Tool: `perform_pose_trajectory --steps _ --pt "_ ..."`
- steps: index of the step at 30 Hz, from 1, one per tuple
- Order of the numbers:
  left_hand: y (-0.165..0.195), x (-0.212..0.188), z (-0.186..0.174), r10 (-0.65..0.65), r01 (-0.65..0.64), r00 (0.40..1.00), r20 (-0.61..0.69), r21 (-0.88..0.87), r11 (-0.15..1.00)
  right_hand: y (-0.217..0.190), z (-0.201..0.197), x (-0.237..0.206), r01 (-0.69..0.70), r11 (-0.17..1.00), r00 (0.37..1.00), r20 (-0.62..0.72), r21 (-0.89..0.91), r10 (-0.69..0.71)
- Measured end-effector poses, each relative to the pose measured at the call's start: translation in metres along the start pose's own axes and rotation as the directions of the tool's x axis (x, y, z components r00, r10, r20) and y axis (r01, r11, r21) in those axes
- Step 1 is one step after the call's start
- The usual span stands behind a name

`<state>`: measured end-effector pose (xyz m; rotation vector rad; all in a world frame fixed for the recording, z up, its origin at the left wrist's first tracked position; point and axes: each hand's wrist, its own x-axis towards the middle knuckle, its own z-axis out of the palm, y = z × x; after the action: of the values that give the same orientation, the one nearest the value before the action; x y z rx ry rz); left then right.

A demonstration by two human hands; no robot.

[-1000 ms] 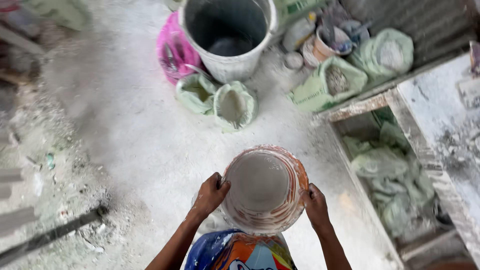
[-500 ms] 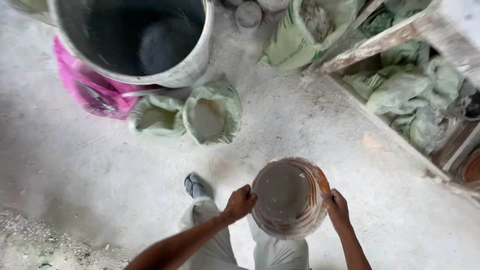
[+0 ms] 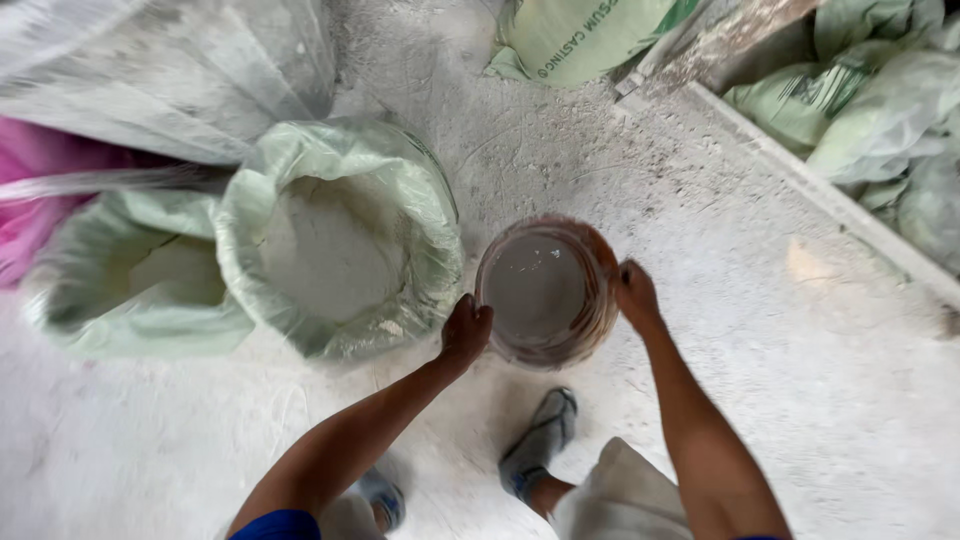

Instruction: The person brushes a liquid along ornate mold frame strips laid on the floor, then carries a bowl to a water tap, fills a pink cup with water, and scoops gypsum casting powder by hand from a bag into the bowl, mixing it into a slurry with their hand.

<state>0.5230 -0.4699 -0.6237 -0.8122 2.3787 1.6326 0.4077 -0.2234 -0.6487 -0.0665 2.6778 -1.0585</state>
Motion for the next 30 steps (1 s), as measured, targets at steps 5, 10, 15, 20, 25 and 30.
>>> perform_pose_trajectory --steps 5,10,15,20,25,30 --pt "-0.021 0.035 0.015 -0.146 0.244 0.962 0.229 -0.491 0.836 0.005 0.043 0.064 -0.034 0.989 0.999 0.006 0.144 0.034" --pt "-0.052 0.020 0.023 0.058 0.006 0.986 0.155 -0.385 0.923 0.006 0.054 0.078 -0.002 0.967 1.000 -0.005 -0.255 0.001" --pt "-0.036 -0.034 -0.015 0.393 -0.484 0.851 0.349 0.230 0.844 -0.064 0.021 0.085 0.241 0.943 0.970 0.026 -0.228 -0.241" --pt "-0.001 -0.050 -0.123 0.636 -0.654 0.725 0.264 -0.025 0.756 -0.178 0.031 0.041 0.642 0.767 0.758 0.127 0.026 -0.639" --pt "0.003 -0.032 -0.219 0.417 -0.482 0.876 0.241 0.474 0.737 -0.237 0.137 0.032 0.566 0.819 0.616 0.710 -0.098 -0.341" --pt "-0.027 0.022 -0.251 0.714 -0.229 0.569 -0.409 0.755 0.615 -0.222 0.257 0.072 0.594 0.651 0.774 0.556 -0.473 -0.302"
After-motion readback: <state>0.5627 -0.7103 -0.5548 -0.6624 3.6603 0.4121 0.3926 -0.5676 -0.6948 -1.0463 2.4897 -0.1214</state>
